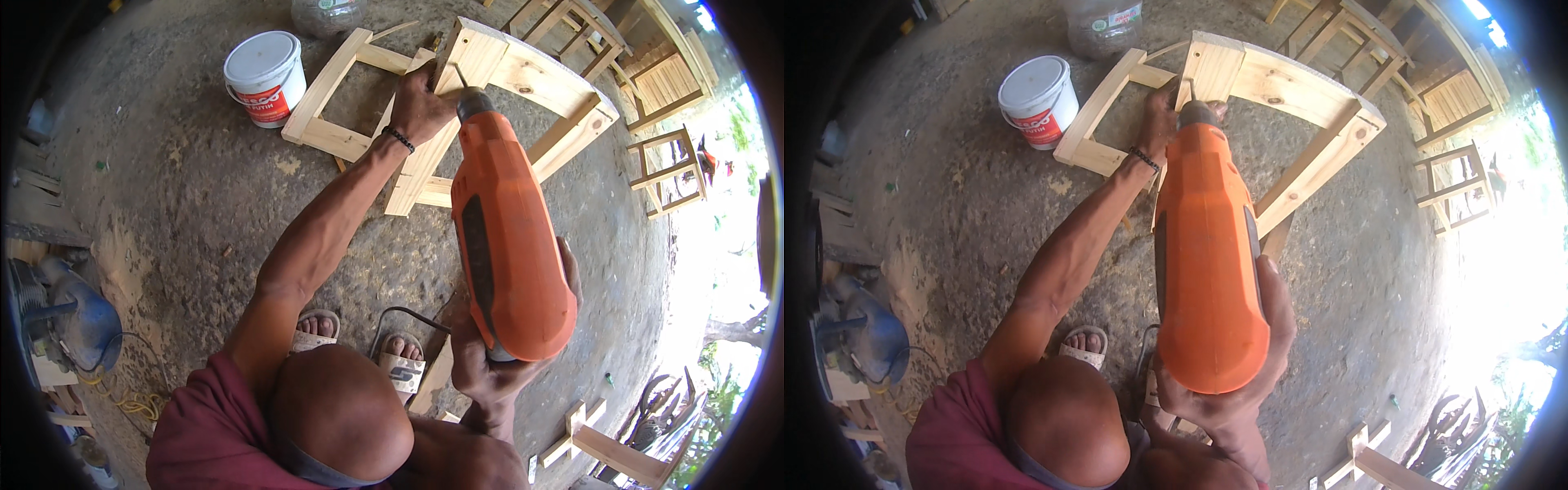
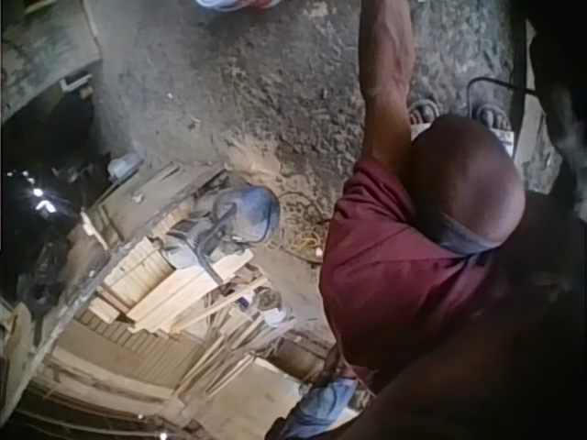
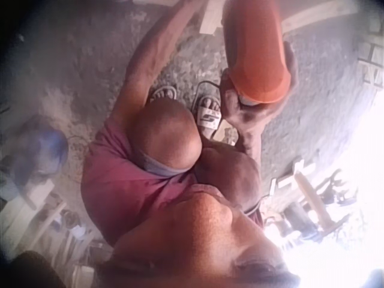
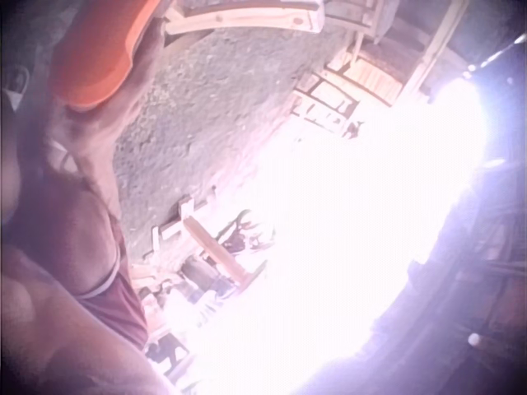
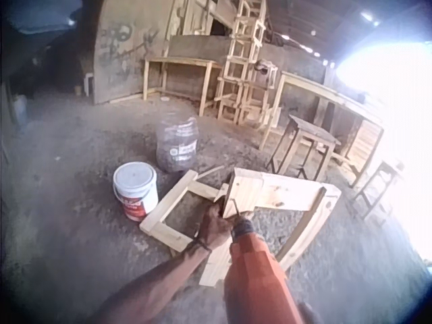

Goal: The person measures a wooden frame with a tape, marks it with a pencil, and uses an electric drill to make holes in the wood. They later reach into a plastic container containing nails.

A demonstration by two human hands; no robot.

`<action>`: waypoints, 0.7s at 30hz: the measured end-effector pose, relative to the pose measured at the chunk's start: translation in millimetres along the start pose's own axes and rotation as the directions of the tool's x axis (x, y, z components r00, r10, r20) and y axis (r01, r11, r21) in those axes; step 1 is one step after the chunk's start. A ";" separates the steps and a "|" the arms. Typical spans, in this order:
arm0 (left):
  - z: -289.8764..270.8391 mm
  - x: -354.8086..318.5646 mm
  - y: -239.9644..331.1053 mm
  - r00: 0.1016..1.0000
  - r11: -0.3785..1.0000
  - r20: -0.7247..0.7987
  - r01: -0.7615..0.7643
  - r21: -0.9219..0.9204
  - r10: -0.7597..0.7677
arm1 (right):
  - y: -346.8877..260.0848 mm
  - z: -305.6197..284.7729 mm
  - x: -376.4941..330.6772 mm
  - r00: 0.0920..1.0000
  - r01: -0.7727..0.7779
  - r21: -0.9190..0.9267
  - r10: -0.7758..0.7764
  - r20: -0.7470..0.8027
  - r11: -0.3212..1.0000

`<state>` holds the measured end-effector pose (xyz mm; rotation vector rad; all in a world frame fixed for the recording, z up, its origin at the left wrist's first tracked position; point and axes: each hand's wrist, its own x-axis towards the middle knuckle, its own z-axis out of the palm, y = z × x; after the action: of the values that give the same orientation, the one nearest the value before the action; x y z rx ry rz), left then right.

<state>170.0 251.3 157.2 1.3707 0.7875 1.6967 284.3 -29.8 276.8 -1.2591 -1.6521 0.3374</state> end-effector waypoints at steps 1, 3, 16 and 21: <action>0.1 -0.2 1.3 1.000 1.000 -0.013 0.001 0.017 -0.001 | -1.8 3.4 0.0 1.000 -0.010 -0.027 0.010 -0.009 1.000; 1.7 -1.4 3.5 1.000 0.999 -0.021 -0.005 0.044 0.006 | -4.0 9.3 -2.1 1.000 -0.024 -0.102 0.023 -0.013 0.995; 2.6 -4.4 -8.0 0.996 0.994 0.016 0.085 -0.073 -0.084 | 3.6 14.3 6.9 1.000 -0.012 -0.065 0.013 0.010 0.998; -0.4 -11.2 2.0 0.996 0.999 0.080 0.020 0.049 -0.024 | 9.5 27.5 17.1 0.999 0.009 -0.195 -0.002 0.036 0.981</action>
<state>170.2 240.5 153.4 1.4494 0.7990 1.6047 267.7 -2.4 266.3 -1.4003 -1.7522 0.1986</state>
